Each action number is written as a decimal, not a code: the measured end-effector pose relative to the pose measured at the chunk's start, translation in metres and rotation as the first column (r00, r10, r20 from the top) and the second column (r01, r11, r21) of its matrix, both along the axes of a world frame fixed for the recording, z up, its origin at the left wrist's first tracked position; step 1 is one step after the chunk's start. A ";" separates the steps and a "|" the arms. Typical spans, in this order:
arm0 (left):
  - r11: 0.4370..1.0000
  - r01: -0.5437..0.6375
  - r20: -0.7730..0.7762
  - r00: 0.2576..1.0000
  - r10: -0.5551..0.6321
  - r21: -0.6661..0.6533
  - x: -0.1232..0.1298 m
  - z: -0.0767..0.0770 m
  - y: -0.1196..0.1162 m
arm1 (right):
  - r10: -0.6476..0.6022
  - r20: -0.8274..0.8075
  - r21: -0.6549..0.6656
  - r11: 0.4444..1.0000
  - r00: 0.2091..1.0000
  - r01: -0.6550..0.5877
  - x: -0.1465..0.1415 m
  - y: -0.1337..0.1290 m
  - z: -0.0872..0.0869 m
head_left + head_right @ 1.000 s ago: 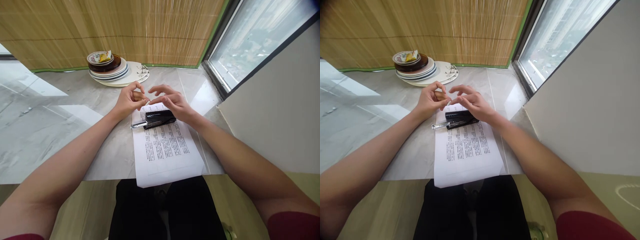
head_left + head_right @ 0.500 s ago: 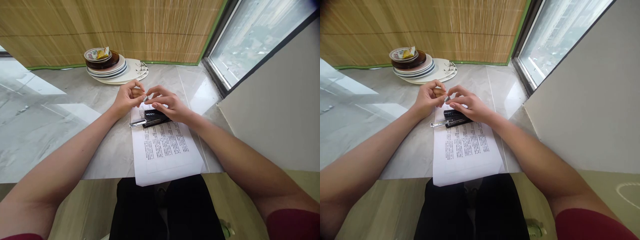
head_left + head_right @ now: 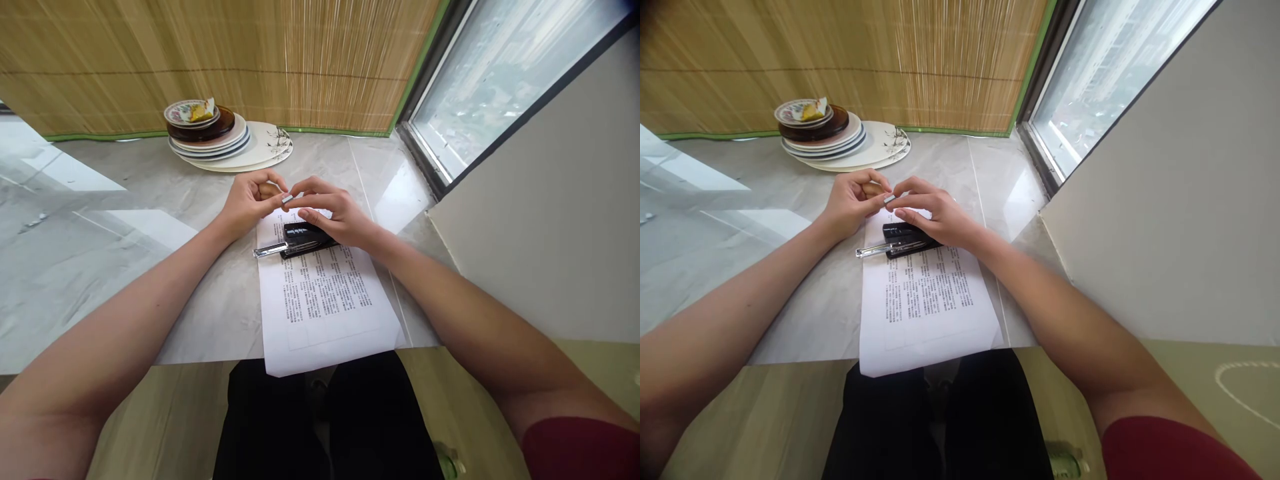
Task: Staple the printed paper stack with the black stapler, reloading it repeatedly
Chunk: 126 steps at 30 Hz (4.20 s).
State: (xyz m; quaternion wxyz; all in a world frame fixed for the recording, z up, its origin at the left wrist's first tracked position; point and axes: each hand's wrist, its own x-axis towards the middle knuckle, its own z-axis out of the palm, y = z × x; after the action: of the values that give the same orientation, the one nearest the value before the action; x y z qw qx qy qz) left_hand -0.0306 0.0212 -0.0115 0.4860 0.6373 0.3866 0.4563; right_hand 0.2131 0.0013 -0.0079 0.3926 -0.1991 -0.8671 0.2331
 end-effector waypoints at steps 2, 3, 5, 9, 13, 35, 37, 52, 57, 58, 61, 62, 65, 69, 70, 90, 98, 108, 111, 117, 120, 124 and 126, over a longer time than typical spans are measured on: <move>1.000 -0.002 0.006 1.000 0.002 0.004 -0.001 -0.001 0.001 | -0.005 -0.006 -0.014 1.000 1.000 0.005 0.000 -0.001 0.001; 1.000 -0.001 0.006 1.000 0.001 0.009 -0.002 -0.002 0.002 | -0.010 -0.012 -0.020 1.000 1.000 0.010 0.000 -0.001 0.002; 1.000 0.006 -0.001 1.000 -0.006 0.030 -0.002 -0.001 0.002 | -0.022 -0.022 -0.029 0.999 1.000 0.022 0.000 0.000 0.002; 0.998 0.006 -0.028 1.000 -0.005 0.059 0.000 0.003 -0.001 | -0.045 -0.030 -0.045 0.998 0.999 0.043 -0.001 0.000 0.001; 0.998 -0.026 -0.015 1.000 0.027 0.053 0.000 0.003 -0.001 | -0.064 -0.053 -0.060 0.996 0.997 0.061 -0.002 -0.001 0.003; 0.863 -0.300 -0.617 0.607 0.502 0.406 -0.029 -0.006 0.021 | -0.808 0.218 -0.016 0.558 0.547 0.830 0.076 0.070 -0.032; 0.837 -0.281 -0.654 0.525 0.544 0.471 -0.026 -0.002 0.017 | -0.785 0.233 -0.027 0.585 0.574 0.811 0.076 0.073 -0.034; 0.846 -0.213 -0.754 0.384 0.533 0.490 -0.030 -0.005 0.022 | 0.143 0.343 0.052 0.984 0.928 -0.170 0.022 0.010 0.011; 0.814 -0.206 -0.538 0.660 0.525 0.542 -0.026 -0.014 0.029 | -0.036 0.419 0.207 0.977 0.907 -0.057 0.018 0.002 0.004; 0.810 -0.205 -0.481 0.715 0.508 0.550 -0.024 -0.014 0.028 | -0.083 0.398 0.243 0.970 0.914 -0.018 0.017 0.002 0.003; 0.809 -0.199 -0.379 0.805 0.456 0.553 -0.018 -0.010 0.025 | -0.213 0.332 0.306 0.946 0.919 0.109 0.017 0.006 0.001; 0.812 -0.191 -0.377 0.812 0.446 0.551 -0.017 -0.008 0.023 | -0.253 0.315 0.311 0.938 0.915 0.153 0.017 0.008 -0.001; 0.830 -0.156 -0.403 0.817 0.413 0.536 -0.012 -0.001 0.017 | -0.343 0.289 0.295 0.920 0.894 0.258 0.018 0.014 -0.007; 0.846 -0.150 -0.376 0.846 0.377 0.511 -0.006 0.004 0.011 | -0.399 0.273 0.251 0.908 0.875 0.336 0.021 0.023 -0.017; 0.846 -0.139 -0.375 0.851 0.368 0.515 -0.004 0.004 0.010 | -0.409 0.269 0.242 0.905 0.872 0.350 0.021 0.025 -0.018; 0.829 0.049 -0.415 0.881 0.227 0.557 0.001 -0.001 0.011 | -0.386 0.285 0.166 0.921 0.877 0.352 0.021 0.029 -0.023; 0.865 0.031 -0.389 0.901 0.193 0.501 0.003 0.003 0.000 | -0.375 0.264 0.145 0.926 0.889 0.348 0.020 0.028 -0.024; 0.912 0.067 -0.335 0.939 0.079 0.404 0.003 0.004 -0.002 | -0.373 0.281 0.148 0.927 0.884 0.344 0.019 0.026 -0.020; 0.915 0.077 -0.350 0.934 0.074 0.397 0.002 0.005 -0.001 | -0.382 0.271 0.174 0.922 0.884 0.345 0.020 0.027 -0.022; 0.909 0.059 -0.359 0.928 0.103 0.413 0.000 0.002 0.001 | -0.383 0.265 0.168 0.922 0.885 0.348 0.021 0.028 -0.022; 0.908 0.079 -0.367 0.926 0.086 0.412 0.000 0.000 0.002 | -0.372 0.270 0.140 0.928 0.888 0.346 0.021 0.026 -0.020; 0.907 0.088 -0.359 0.931 0.073 0.413 -0.001 -0.001 0.003 | -0.369 0.262 0.121 0.929 0.892 0.349 0.022 0.026 -0.019; 0.900 0.092 -0.355 0.932 0.073 0.427 -0.002 0.000 0.003 | -0.369 0.256 0.125 0.929 0.893 0.348 0.024 0.027 -0.019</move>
State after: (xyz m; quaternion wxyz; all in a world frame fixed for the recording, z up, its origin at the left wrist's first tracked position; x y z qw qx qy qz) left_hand -0.0325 0.0247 -0.0114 0.2533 0.8049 0.3541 0.4033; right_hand 0.2367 0.0286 -0.0267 0.3117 -0.3708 -0.8698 0.0935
